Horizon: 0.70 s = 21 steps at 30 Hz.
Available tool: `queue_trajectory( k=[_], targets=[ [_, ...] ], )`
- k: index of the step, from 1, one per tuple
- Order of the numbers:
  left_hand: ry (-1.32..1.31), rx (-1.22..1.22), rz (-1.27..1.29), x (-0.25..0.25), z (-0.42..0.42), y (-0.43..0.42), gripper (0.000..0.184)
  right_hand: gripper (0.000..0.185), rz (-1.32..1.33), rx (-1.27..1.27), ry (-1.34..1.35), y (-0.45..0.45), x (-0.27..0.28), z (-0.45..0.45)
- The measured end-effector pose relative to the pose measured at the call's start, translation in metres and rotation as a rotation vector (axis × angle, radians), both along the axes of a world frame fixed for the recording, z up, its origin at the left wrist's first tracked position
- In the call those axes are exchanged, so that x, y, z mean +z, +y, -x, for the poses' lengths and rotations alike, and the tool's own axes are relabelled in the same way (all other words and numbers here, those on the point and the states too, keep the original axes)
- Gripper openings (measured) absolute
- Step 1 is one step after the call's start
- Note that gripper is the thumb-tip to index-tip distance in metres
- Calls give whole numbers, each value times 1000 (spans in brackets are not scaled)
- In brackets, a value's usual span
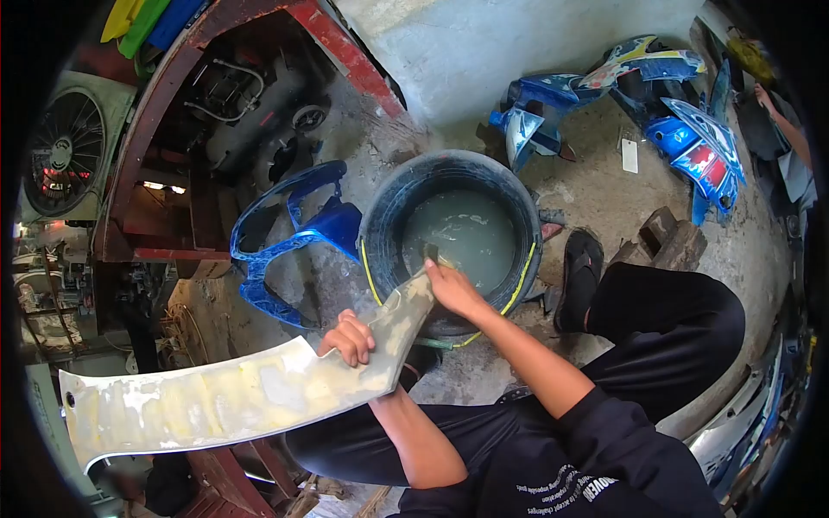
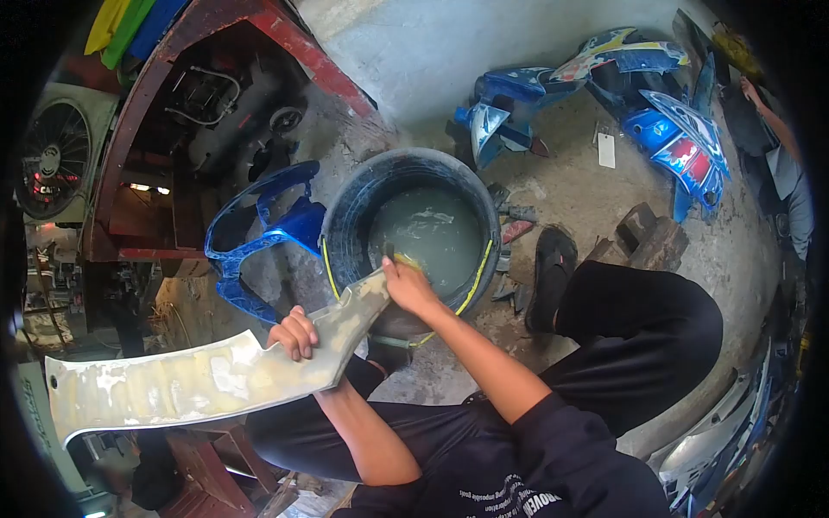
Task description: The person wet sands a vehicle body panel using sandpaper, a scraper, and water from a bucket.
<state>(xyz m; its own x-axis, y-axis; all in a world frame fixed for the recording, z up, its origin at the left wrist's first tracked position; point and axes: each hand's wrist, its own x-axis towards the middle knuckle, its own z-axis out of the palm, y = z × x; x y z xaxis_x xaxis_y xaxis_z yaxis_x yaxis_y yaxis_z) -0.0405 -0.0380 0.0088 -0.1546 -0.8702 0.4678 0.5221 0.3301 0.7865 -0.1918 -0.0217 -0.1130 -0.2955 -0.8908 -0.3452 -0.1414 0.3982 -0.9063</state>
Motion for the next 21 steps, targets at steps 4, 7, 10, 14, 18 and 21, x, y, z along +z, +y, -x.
queue_trajectory(
  k=[4,7,10,14,18,21],
  targets=[
    [-51,-84,73,2,-3,3,33,60,-42,-7,-34,15,25,-3],
    [-36,-82,49,-3,-10,3,33,55,72,-17,-106,38,89,-15],
    [-20,-53,17,-4,-14,3,33,51,103,-37,-102,49,106,-27],
    [4,31,-11,-7,-13,4,32,56,125,-114,8,33,43,-27],
    [1,18,-19,-5,-11,6,33,56,82,-163,-52,28,24,-19],
    [-45,-97,57,0,-10,5,32,53,6,-129,-150,48,83,-25]
  ],
)
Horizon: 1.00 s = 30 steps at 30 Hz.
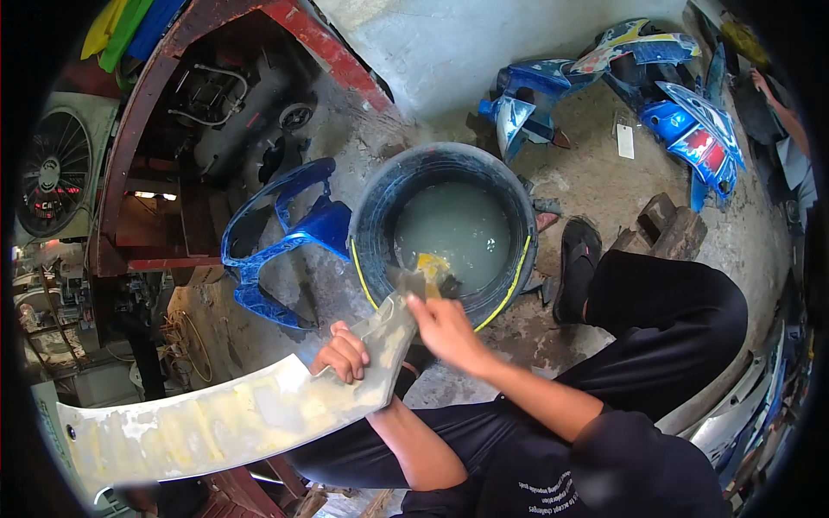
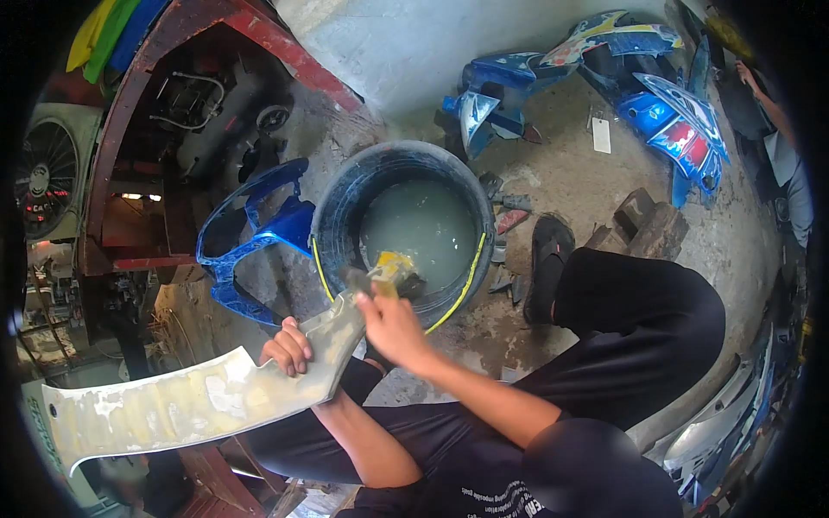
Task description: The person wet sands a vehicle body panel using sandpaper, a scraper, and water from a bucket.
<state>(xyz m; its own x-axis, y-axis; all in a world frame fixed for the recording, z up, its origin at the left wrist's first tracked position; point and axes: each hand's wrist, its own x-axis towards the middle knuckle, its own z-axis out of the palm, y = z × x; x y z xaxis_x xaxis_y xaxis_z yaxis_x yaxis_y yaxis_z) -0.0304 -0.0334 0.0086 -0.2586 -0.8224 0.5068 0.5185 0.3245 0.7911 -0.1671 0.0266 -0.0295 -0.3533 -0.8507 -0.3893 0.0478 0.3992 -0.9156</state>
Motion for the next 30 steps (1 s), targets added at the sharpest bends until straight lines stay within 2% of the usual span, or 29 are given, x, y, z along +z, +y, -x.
queue_trajectory(
  k=[4,6,8,11,12,14,18,20,22,23,28,30],
  targets=[
    [28,66,-69,-1,-1,2,34,51,336,-126,45,7,7,-17],
    [59,104,-95,-2,-2,3,37,52,53,-65,124,-2,-40,-14],
    [53,100,-84,-3,-1,4,38,54,63,-121,106,-13,-61,-4],
    [32,-35,-10,-4,-7,0,34,52,87,-55,105,-7,-30,1],
    [32,-34,-11,-3,-5,1,34,52,100,-31,81,-1,-11,-2],
    [21,49,-47,1,-1,5,34,52,216,-51,111,2,-5,-7],
    [48,124,-81,1,-1,5,37,48,39,-4,240,-22,-42,6],
    [35,42,-23,1,0,3,34,46,125,53,227,-19,-43,8],
    [16,26,-17,-1,-6,2,34,44,29,166,54,-7,8,9],
    [8,12,0,-3,-6,0,34,42,247,63,76,2,13,-1],
    [42,20,-18,-4,-8,-2,34,41,75,42,227,-12,-31,6],
    [49,-6,7,-4,-6,-5,34,46,231,-26,174,-4,-29,-1]
  ],
)
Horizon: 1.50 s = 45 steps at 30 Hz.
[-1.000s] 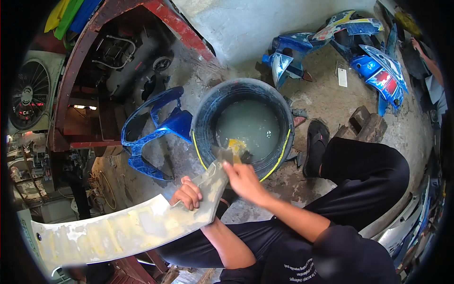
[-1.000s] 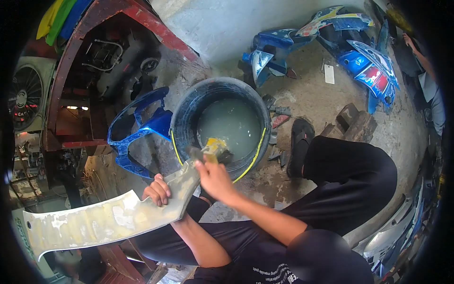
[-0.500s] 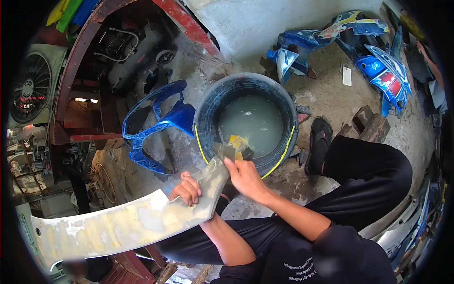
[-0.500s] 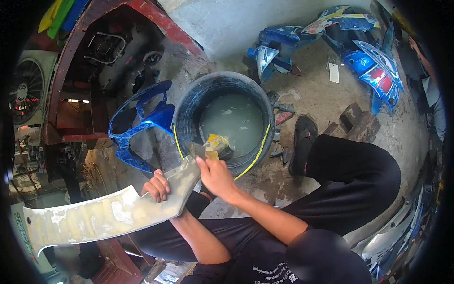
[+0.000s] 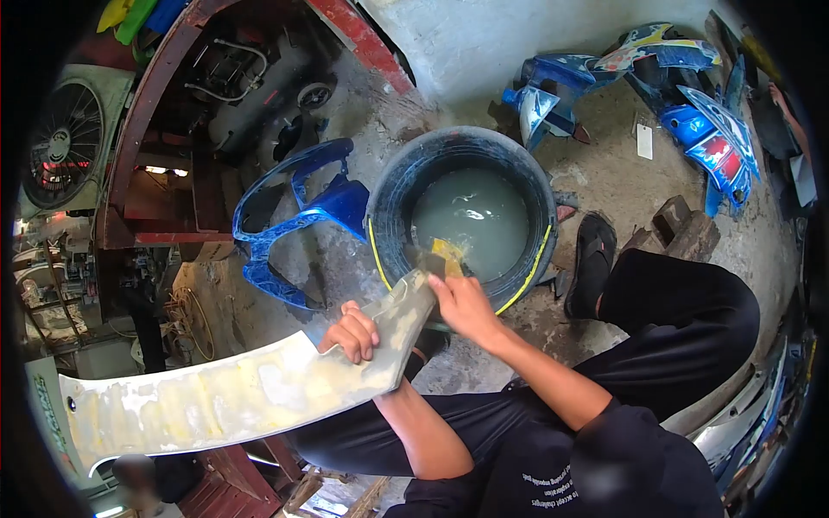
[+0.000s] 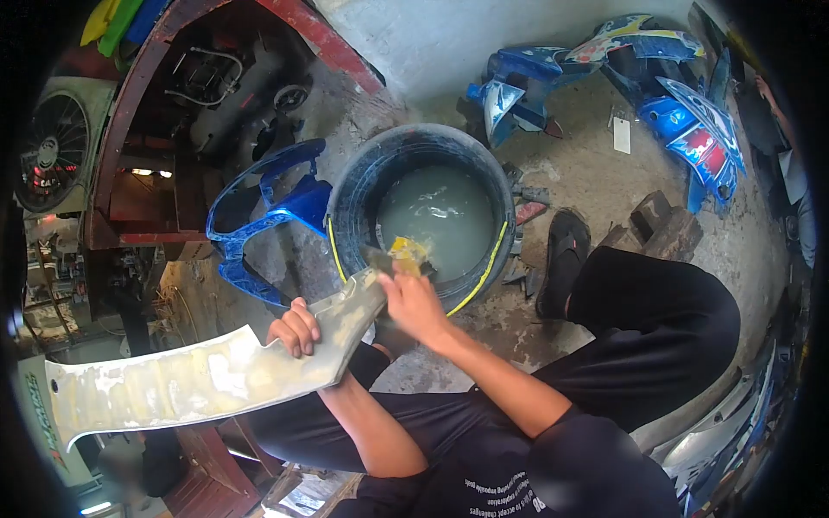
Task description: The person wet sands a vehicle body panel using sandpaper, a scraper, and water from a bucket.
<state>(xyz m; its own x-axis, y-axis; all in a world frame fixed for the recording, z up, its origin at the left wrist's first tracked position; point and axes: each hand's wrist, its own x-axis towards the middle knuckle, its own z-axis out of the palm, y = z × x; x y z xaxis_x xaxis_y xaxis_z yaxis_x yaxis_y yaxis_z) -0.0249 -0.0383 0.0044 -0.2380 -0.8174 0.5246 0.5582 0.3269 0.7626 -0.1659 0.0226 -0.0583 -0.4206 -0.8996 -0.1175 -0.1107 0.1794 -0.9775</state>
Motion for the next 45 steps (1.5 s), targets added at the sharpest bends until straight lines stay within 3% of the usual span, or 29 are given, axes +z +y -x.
queue_trajectory(
  k=[2,4,5,7,8,10,12,13,14,16,19,20,23,26,27,29,30,35,38,42,45],
  targets=[
    [-22,64,-23,6,4,7,34,38,-34,88,-101,17,46,-8],
    [-8,43,-11,0,-1,2,33,25,326,103,-41,33,48,-29],
    [2,13,-3,-3,-5,0,33,25,361,97,58,33,44,-29],
    [25,63,-35,-2,-3,3,33,26,99,122,110,29,31,-23],
    [50,107,-64,-2,-2,3,32,27,-197,151,64,25,18,-17],
    [31,38,-4,-5,-7,-2,32,29,-239,119,26,18,28,-7],
    [12,-27,43,-11,-10,-1,31,30,-73,190,-146,31,51,-13],
    [32,42,2,-12,-9,1,30,26,270,160,2,33,53,-25],
    [57,111,-31,-14,-7,1,30,23,272,183,-161,41,61,-33],
    [42,128,-49,-7,-5,3,31,25,290,180,45,37,48,-30],
    [89,76,-69,-5,-6,3,31,35,-84,153,302,19,11,-11],
    [92,73,-68,-5,-5,1,31,35,-84,149,306,21,7,-11],
    [58,35,-8,-8,-8,3,32,32,192,191,42,29,24,-14],
    [100,120,-53,-8,-3,1,32,25,415,207,-13,29,44,-19],
    [128,125,-71,-7,-2,1,32,25,414,212,-20,28,38,-18],
    [186,127,-104,-9,-4,1,31,22,221,228,242,25,18,-10],
    [186,137,-104,-8,-5,0,31,23,43,294,169,26,20,-3],
    [89,54,-88,-5,0,2,32,29,544,213,-49,35,51,-19],
    [51,91,-93,0,5,2,31,27,447,161,110,32,31,-15],
    [125,175,-98,-5,6,3,32,21,281,99,89,28,11,-5],
    [68,221,-73,-7,5,2,33,23,498,219,120,32,39,-11]
  ],
)
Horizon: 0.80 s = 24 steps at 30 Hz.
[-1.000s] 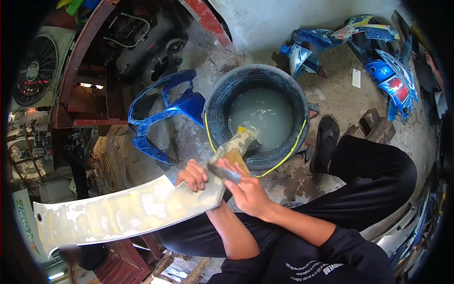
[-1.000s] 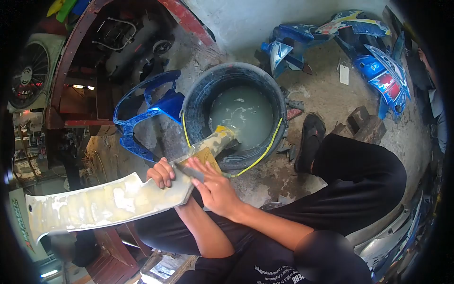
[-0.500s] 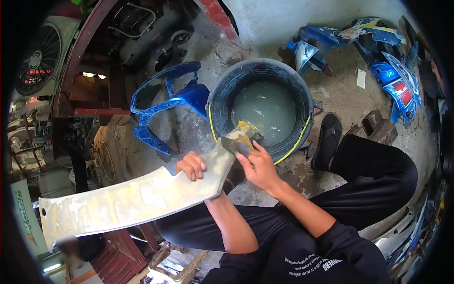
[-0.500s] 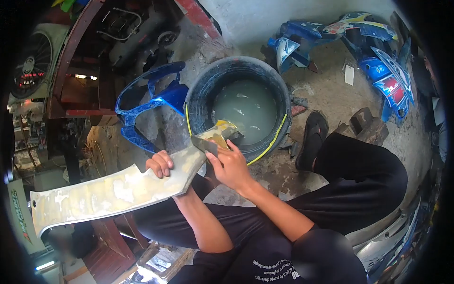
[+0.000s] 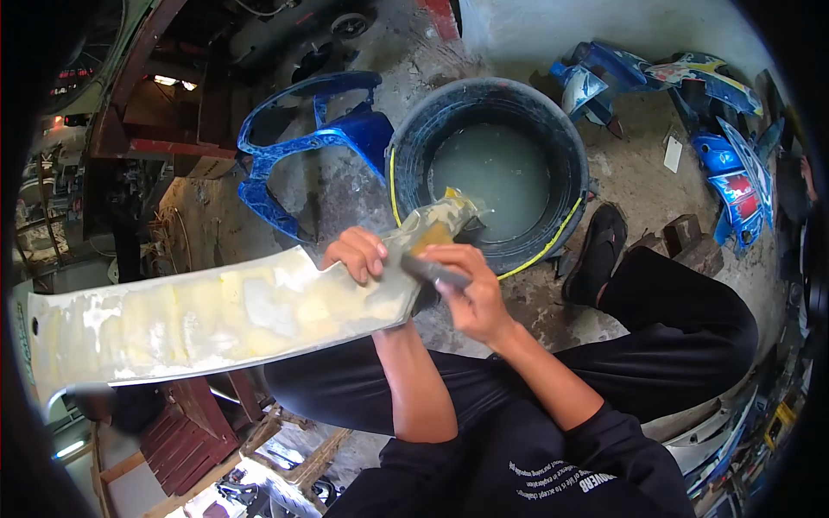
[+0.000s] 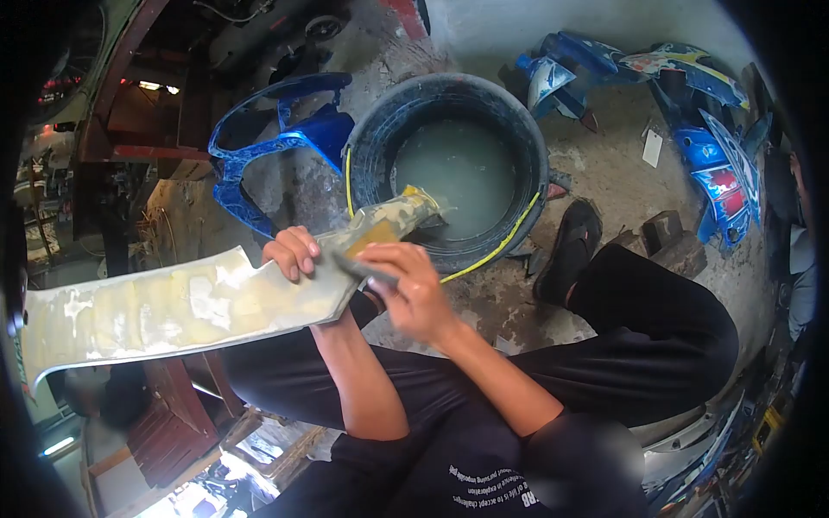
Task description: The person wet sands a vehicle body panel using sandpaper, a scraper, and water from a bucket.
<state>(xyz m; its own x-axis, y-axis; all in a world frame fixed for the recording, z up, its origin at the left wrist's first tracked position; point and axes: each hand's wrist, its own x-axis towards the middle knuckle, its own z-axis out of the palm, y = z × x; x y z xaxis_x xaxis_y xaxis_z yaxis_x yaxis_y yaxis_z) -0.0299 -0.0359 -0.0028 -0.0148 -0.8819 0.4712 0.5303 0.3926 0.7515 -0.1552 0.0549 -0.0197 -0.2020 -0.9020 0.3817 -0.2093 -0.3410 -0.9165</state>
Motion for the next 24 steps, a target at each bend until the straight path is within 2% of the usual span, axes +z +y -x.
queue_trajectory(
  k=[1,4,7,9,12,13,14,16,18,21,24],
  targets=[
    [-47,18,41,-1,1,-1,33,25,75,41,-10,1,7,-3],
    [-90,10,94,0,-1,-5,33,25,82,57,-15,2,8,-6],
    [-51,27,42,3,0,1,33,21,-141,-148,7,-1,-24,-4],
    [-23,69,-14,3,0,2,33,20,-228,-154,37,-2,-28,0],
    [21,33,-10,-1,-4,3,33,31,8,7,52,1,-6,-3],
    [-57,59,19,-1,-4,4,33,37,65,67,67,1,8,-5],
    [-136,86,50,0,-4,4,33,35,79,82,53,0,16,-7],
    [-136,146,64,2,3,4,33,34,94,94,41,-2,16,-8],
    [-128,206,79,2,8,6,32,31,-15,-27,81,-5,2,-5],
    [-250,298,134,1,9,9,32,29,-126,-91,83,-11,-3,-3],
    [-297,349,120,1,9,13,34,32,-1,21,44,-7,23,-10]
  ],
)
